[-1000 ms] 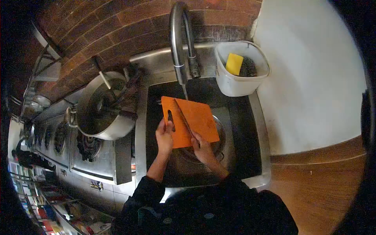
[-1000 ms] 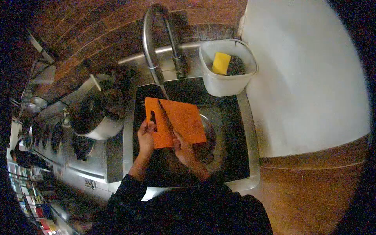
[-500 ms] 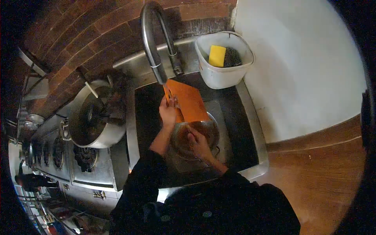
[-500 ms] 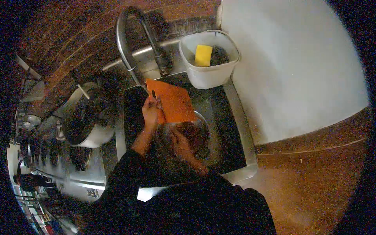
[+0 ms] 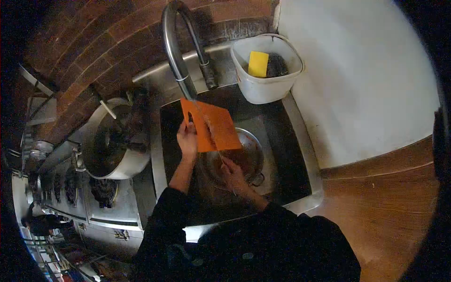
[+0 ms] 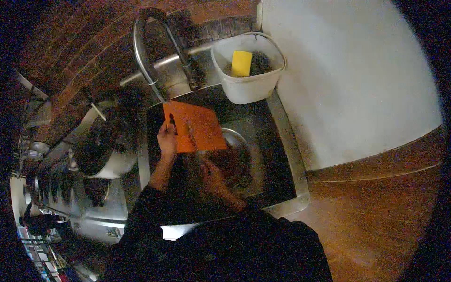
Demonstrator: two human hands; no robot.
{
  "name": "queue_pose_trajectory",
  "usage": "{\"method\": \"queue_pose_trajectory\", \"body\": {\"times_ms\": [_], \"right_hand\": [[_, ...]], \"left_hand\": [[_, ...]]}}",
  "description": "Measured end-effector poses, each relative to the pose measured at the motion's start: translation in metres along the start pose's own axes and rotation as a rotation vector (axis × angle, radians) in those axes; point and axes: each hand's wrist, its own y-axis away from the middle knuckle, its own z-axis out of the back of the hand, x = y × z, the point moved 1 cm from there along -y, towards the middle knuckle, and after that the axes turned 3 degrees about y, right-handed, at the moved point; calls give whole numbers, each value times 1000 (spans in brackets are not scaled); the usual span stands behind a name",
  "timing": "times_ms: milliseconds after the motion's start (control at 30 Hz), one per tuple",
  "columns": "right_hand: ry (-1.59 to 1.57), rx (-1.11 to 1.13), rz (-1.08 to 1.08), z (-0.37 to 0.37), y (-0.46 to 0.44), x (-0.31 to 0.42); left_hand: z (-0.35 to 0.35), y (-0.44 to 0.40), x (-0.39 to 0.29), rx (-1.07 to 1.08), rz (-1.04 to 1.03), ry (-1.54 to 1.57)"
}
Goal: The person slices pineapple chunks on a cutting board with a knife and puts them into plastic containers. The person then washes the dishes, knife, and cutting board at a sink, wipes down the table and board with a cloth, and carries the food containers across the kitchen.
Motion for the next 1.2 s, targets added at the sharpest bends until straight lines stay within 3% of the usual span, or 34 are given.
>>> {"method": "queue_pose_trajectory", "body": {"times_ms": [133,167,233,433,533,600,667,767,833,867,933,1033,1167,1200], "right_hand": [[63,11,110,25,-15,-17],[-23,149,-183,31,-22,-32],[-110,296,-481,23,-19,-49],[-133,130,-38,-39,20,-17],[-210,320,-198,-11,8,5],[-325,392,-416,10,-2,-8],[-184,367,-375,30,-9,-35],[139,134,125,27,-11,-48],[211,224,-115,22,4,-22],[211,226,-116,14,10,-2],[318,303,123,-7,24,32],[286,404,-44,-10,27,74],[284,438,-57,-3,19,63],[264,353,-4,-1,14,44]], "left_hand": [[22,46,-49,-60,165,-39],[32,55,-48,-86,202,-20],[41,70,-47,-120,244,-6],[52,100,-22,-123,203,-109],[59,105,-36,-171,287,-96],[66,113,-46,-185,302,-18],[65,119,-65,-226,384,-49],[62,127,-74,-273,369,78],[54,128,-66,-312,364,92],[50,128,-62,-352,358,106],[41,122,-54,-322,374,138],[35,115,-50,-332,425,186],[32,113,-54,-280,337,24],[31,112,-59,-283,300,-50]]}}
